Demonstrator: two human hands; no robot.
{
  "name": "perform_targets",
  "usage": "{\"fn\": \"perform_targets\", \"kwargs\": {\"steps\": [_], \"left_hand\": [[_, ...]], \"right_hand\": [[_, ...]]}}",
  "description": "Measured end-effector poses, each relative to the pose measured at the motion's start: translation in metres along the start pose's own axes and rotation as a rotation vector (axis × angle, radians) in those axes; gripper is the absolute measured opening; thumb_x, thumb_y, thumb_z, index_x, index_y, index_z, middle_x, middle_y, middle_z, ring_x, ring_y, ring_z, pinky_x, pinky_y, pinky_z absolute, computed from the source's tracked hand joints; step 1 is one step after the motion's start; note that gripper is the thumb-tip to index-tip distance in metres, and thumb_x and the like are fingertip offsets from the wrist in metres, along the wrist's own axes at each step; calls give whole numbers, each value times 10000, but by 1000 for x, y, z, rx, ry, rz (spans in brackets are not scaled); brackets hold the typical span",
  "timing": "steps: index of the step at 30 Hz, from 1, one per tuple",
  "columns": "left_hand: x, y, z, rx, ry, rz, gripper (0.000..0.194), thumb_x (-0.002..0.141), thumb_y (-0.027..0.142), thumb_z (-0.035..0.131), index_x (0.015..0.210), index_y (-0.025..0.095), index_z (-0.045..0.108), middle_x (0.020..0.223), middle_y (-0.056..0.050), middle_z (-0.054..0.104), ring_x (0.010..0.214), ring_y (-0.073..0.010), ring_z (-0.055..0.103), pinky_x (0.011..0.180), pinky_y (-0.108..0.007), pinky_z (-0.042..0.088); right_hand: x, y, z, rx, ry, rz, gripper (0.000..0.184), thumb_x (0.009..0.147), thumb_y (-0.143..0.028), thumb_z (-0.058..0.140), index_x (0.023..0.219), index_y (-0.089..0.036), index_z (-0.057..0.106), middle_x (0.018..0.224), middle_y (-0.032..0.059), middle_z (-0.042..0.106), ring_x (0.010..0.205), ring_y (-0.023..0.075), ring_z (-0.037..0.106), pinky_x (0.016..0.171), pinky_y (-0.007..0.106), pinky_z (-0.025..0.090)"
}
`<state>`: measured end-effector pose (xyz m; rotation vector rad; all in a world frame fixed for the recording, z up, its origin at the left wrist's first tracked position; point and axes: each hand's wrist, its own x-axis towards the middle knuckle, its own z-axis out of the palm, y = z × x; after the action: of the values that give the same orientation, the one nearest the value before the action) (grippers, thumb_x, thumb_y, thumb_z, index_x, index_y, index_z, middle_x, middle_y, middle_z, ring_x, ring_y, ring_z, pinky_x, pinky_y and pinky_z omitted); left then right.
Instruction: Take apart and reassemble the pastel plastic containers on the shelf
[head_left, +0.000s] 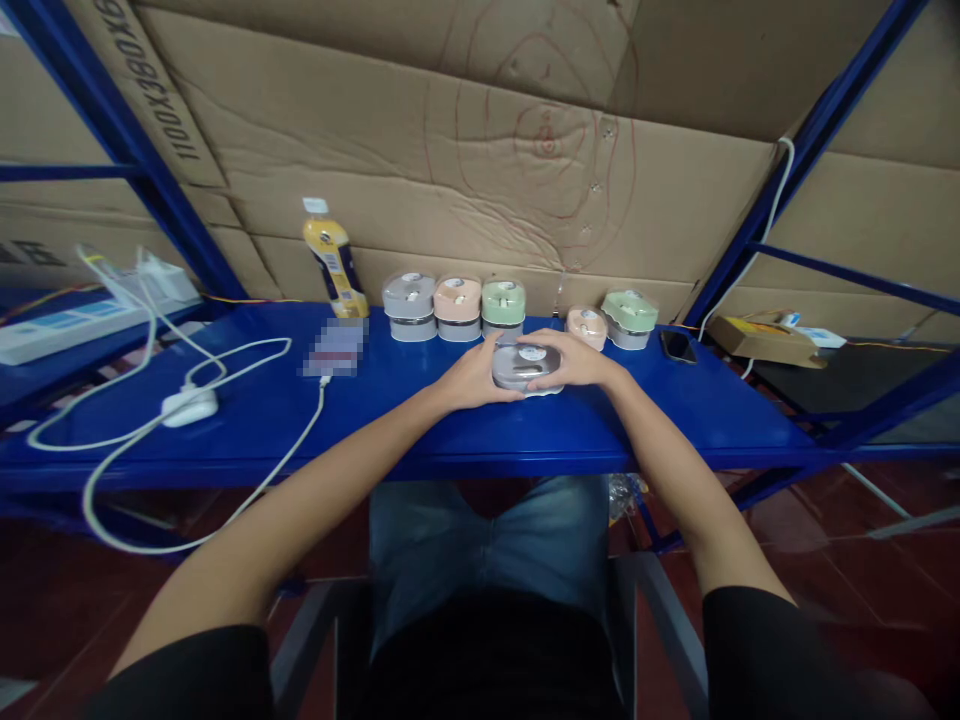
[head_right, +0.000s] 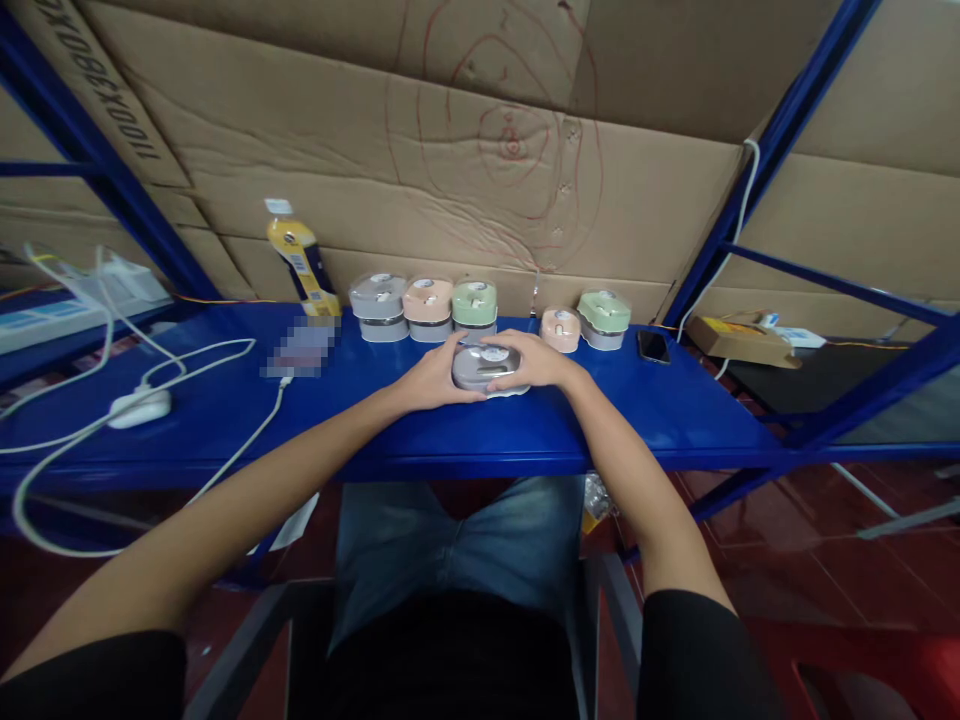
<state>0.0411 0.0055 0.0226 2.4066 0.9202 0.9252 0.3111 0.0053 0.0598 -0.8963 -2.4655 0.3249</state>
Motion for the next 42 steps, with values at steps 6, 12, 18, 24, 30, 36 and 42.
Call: {"fn": "perform_targets", "kwargs": {"steps": [6, 12, 18, 24, 30, 36, 42], "left_hand": [[0, -3, 2, 149, -68, -83, 1219, 727, 665, 922, 1663, 108, 375, 1556, -310, 610, 1445, -538, 609, 1148, -654, 545], [3, -19, -1, 150, -22, -82, 963, 854, 469, 824, 1645, 130, 391, 1394, -240, 716, 1335, -453, 692, 1128, -611, 556], [4, -24, 2, 182, -14, -87, 674, 929, 436, 725, 1513, 163, 527, 1301, -183, 743, 1282, -405, 699, 1077, -561, 572], [5, -24, 0, 195, -29, -103, 655, 934, 454, 717, 1490, 156, 538, 1293, -182, 735, 1263, -402, 699, 1046, -541, 579], [6, -30, 2, 194, -29, -90, 656, 940, 471, 711, 1490, 159, 534, 1307, -179, 731, 1274, -392, 699, 1064, -530, 576], [7, -28, 2, 193, -36, -83, 609, 938, 464, 703, 1443, 158, 556, 1294, -175, 729, 1273, -382, 698, 1086, -527, 571], [7, -21, 0, 185, -41, -92, 582, 930, 438, 699, 1417, 144, 577, 1278, -181, 737, 1294, -392, 686, 1134, -561, 548]], "right_hand": [[-5, 14, -1, 45, -126, 93, 992, 766, -540, 967, 1652, -332, 572, 1578, 107, 657, 1450, 384, 629, 1259, 600, 481], [-15, 0, -16, -139, -169, 312, 1156, 692, -564, 995, 1694, -276, 495, 1612, 143, 650, 1453, 424, 632, 1236, 581, 499], [-23, -14, -30, -452, -119, 683, 932, 803, -743, 847, 1504, -163, 644, 1468, 255, 717, 1333, 495, 691, 1035, 571, 590], [-8, -12, -16, -617, -45, 690, 624, 989, -519, 723, 1472, -130, 651, 1443, 265, 714, 1376, 458, 649, 1035, 533, 572], [11, -10, -5, -767, 140, 645, 347, 1059, -195, 504, 1304, -139, 743, 1276, 251, 777, 1219, 396, 708, 1002, 489, 543], [13, -5, 11, -648, 131, 528, 287, 1069, -320, 548, 1216, -180, 751, 1179, 198, 801, 1131, 392, 709, 972, 496, 538], [60, -6, 24, -672, 253, 387, 821, 914, -379, 835, 1622, -127, 504, 1691, 281, 484, 1505, 470, 505, 1210, 588, 448]]}}
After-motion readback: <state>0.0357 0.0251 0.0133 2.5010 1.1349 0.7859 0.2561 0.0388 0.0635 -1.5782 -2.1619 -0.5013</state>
